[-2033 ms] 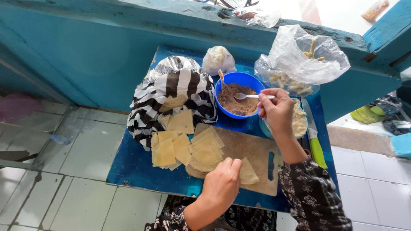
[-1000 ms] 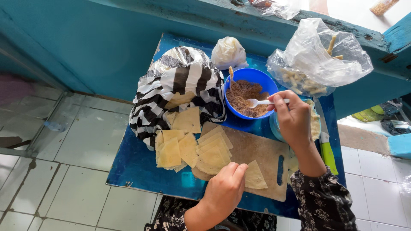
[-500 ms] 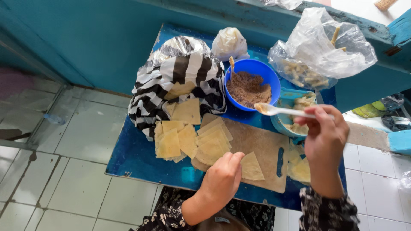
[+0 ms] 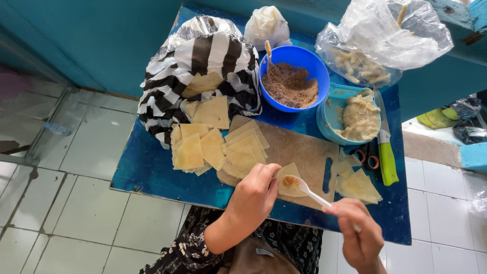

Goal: The person sits at a small blue table folding square pastry wrappers into triangles and pressing the edges to seal them. They take filling from a blue bowl with a spoon, place it on a wrapper, fold the wrapper over the filling, and set the folded piece with a growing stack of finished wrappers on the cutting board.

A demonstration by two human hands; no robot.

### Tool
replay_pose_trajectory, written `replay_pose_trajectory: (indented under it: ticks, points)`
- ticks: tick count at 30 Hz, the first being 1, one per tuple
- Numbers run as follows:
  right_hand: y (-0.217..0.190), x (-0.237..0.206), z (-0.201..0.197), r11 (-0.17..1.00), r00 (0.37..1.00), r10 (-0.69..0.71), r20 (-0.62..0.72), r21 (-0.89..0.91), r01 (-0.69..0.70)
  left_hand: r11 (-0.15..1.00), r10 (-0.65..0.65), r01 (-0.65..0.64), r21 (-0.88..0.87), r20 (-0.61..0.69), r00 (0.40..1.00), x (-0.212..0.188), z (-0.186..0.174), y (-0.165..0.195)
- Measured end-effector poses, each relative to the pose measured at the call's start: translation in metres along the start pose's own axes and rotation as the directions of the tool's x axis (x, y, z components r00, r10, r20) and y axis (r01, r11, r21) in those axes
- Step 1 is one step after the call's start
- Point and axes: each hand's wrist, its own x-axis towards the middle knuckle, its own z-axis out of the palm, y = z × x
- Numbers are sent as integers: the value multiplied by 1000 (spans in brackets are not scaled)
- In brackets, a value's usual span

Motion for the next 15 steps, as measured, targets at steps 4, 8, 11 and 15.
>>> replay_pose_trajectory:
  ticks: [4, 8, 11, 15]
  points:
    - [-10, 9, 0, 913, 933, -299, 197, -225, 340, 996, -30, 29, -81, -12, 999, 1, 1, 1]
    - [-18, 6, -3, 682, 771, -439, 463, -387, 621, 990, -53, 49, -132, -23, 998, 2, 1, 1]
    - [-19, 3, -5, 535, 700, -451, 554, -460, 709, 987, -63, 60, -148, -15, 998, 2, 1, 2]
    - [-23, 11, -6, 473, 698, -485, 527, -513, 716, 988, -43, 40, -150, -18, 999, 2, 1, 3]
